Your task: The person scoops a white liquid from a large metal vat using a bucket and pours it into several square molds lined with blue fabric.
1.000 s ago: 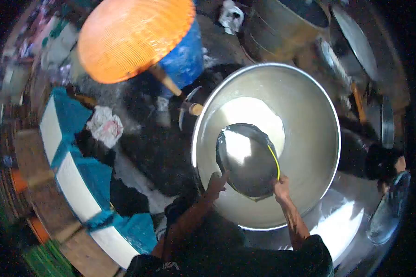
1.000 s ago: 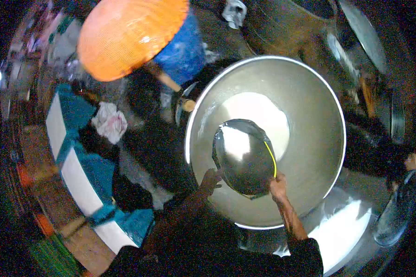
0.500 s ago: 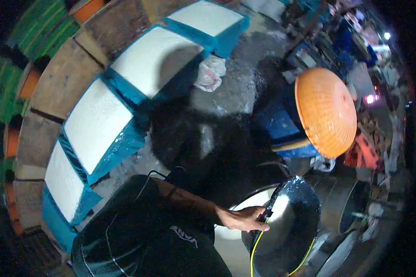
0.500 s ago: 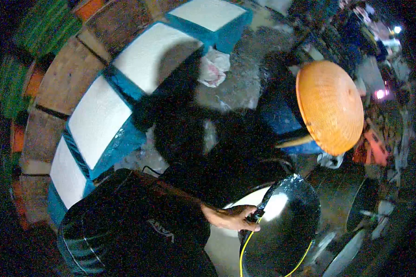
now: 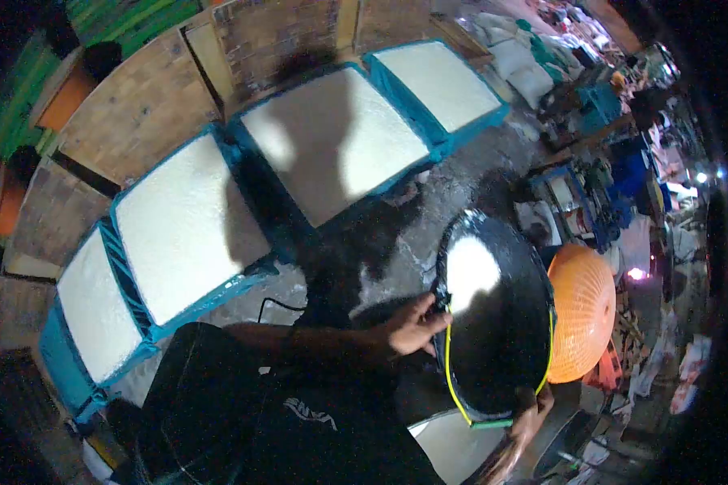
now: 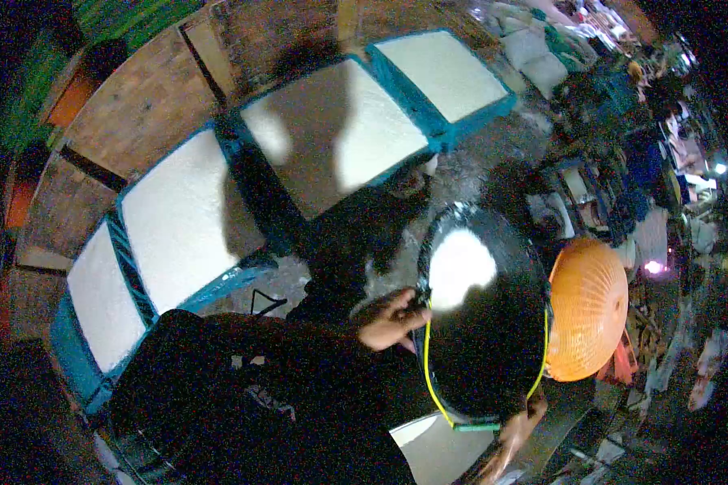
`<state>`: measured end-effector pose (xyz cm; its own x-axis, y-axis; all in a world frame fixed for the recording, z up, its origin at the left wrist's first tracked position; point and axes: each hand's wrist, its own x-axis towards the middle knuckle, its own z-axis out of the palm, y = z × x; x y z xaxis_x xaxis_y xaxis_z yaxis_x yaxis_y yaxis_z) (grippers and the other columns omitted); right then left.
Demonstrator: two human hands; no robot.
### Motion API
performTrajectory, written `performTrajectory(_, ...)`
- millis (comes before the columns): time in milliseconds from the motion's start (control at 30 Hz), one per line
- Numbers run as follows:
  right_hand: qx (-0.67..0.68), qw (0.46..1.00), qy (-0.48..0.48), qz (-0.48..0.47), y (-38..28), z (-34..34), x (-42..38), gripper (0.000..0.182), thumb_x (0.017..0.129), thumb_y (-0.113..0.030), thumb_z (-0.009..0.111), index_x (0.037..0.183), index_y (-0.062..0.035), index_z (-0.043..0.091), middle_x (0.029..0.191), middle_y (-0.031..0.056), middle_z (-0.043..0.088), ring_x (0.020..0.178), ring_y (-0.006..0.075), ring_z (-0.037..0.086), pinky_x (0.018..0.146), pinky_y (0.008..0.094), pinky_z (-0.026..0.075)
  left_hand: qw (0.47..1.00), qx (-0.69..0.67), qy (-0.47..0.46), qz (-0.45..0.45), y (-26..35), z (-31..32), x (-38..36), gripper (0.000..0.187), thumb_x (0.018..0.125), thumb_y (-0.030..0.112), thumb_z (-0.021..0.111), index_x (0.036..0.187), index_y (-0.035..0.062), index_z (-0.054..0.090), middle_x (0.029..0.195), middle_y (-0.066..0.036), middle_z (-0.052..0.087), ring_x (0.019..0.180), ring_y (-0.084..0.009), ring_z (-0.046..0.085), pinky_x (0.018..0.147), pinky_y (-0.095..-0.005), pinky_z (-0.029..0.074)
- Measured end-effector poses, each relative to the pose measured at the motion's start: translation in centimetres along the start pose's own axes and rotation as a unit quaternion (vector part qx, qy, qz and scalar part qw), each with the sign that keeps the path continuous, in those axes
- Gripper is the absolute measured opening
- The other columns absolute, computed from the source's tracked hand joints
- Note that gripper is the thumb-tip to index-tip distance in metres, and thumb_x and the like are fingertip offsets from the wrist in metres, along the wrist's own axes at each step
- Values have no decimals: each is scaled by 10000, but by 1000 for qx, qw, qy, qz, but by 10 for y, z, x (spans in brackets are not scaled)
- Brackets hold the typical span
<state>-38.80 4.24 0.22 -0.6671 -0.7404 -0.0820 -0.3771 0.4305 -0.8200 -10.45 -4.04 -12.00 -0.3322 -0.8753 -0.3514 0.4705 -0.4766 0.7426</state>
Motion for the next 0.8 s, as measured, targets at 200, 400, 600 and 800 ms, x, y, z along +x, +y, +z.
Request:
performTrajectory(200, -80, 986, -95, -111, -87, 105, 72, 547, 739, -84, 651, 1252, 53, 521, 1231, 130, 581, 1117, 244, 517, 998, 344, 379, 990, -3, 96, 104, 19, -65, 65, 282, 983, 294, 570, 1116, 49, 527, 967, -54, 553, 914, -158, 524, 762, -309, 463)
performTrajectory(400, -183, 922, -177, -292, -140, 184, 119, 420, 779, -90, 626, 1181, 22, 572, 1024, 85, 607, 914, 186, 558, 836, 322, 449, 970, -185, 127, 89, 61, -72, 70, 325, 1011, 301, 500, 1163, 14, 487, 1098, -107, 550, 1016, -246, 564, 808, -484, 579)
performTrajectory(600, -222, 823, -314, -418, -169, 211, 196, 296, 795, -75, 588, 1070, 25, 634, 917, 52, 623, 839, 145, 553, 772, 304, 453, 954, -239, 145, 112, 76, -67, 98, 374, 1011, 341, 501, 1214, 29, 481, 1159, -104, 555, 1056, -267, 570, 836, -505, 576)
performTrajectory(800, -208, 831, -253, -450, -192, 225, 220, 317, 768, -53, 585, 1064, 31, 661, 867, 40, 649, 759, 138, 554, 724, 290, 458, 936, -301, 103, 148, 67, -55, 132, 397, 1009, 353, 505, 1259, 48, 462, 1173, -97, 572, 1023, -259, 590, 822, -497, 571)
